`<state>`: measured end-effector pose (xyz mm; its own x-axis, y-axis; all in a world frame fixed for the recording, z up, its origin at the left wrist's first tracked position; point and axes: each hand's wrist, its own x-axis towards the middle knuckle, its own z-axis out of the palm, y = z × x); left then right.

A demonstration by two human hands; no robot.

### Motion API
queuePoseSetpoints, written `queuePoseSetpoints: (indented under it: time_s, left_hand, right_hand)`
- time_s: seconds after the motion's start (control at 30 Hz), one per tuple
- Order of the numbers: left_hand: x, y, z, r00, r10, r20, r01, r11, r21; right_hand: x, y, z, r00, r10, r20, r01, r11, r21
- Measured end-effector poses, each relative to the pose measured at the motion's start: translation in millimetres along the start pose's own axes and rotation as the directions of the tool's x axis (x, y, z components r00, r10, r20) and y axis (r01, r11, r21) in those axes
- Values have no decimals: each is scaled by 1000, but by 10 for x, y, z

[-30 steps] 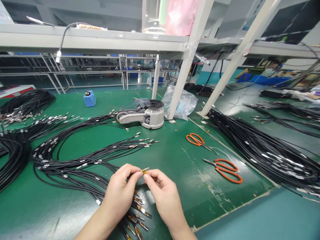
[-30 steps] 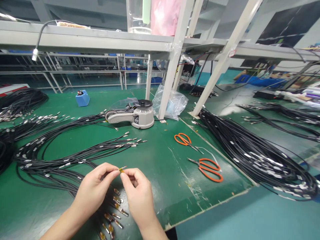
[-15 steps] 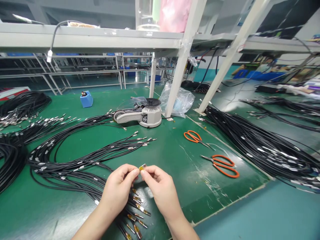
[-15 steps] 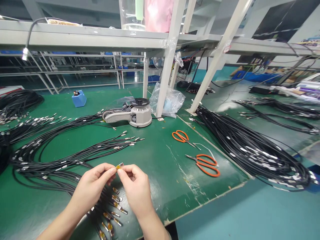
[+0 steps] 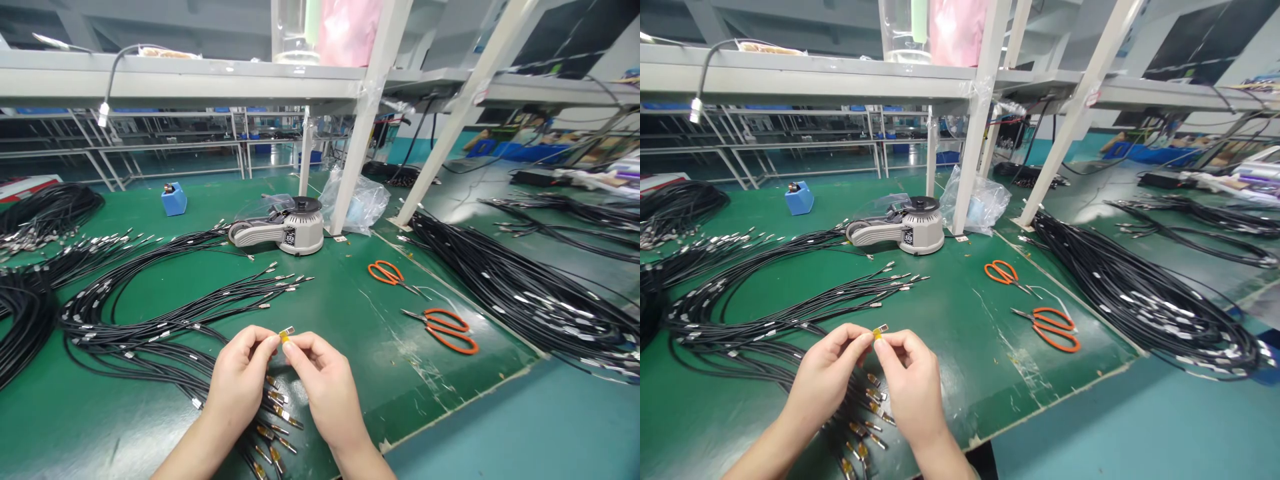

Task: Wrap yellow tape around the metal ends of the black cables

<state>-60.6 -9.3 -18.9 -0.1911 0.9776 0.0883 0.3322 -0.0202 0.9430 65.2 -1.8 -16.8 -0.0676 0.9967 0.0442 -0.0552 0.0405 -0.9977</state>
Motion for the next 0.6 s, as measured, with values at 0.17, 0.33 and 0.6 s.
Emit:
queuePoseSetpoints:
  time_s: [0.17, 0.33, 0.6]
  left_hand:
    - [0, 24, -8, 1000, -14, 1, 14, 1000, -20]
    - [19, 16, -13, 997, -51, 63, 58, 991, -117]
    - [89, 34, -108, 961, -62, 268, 134, 956, -261]
  right_hand:
    - [26, 16, 15, 1000, 0, 5, 0, 1000, 9]
    - [61, 49, 16, 1000, -20, 7, 20, 1000, -6]
    - [96, 37, -20, 993, -101, 61, 103, 994, -28]
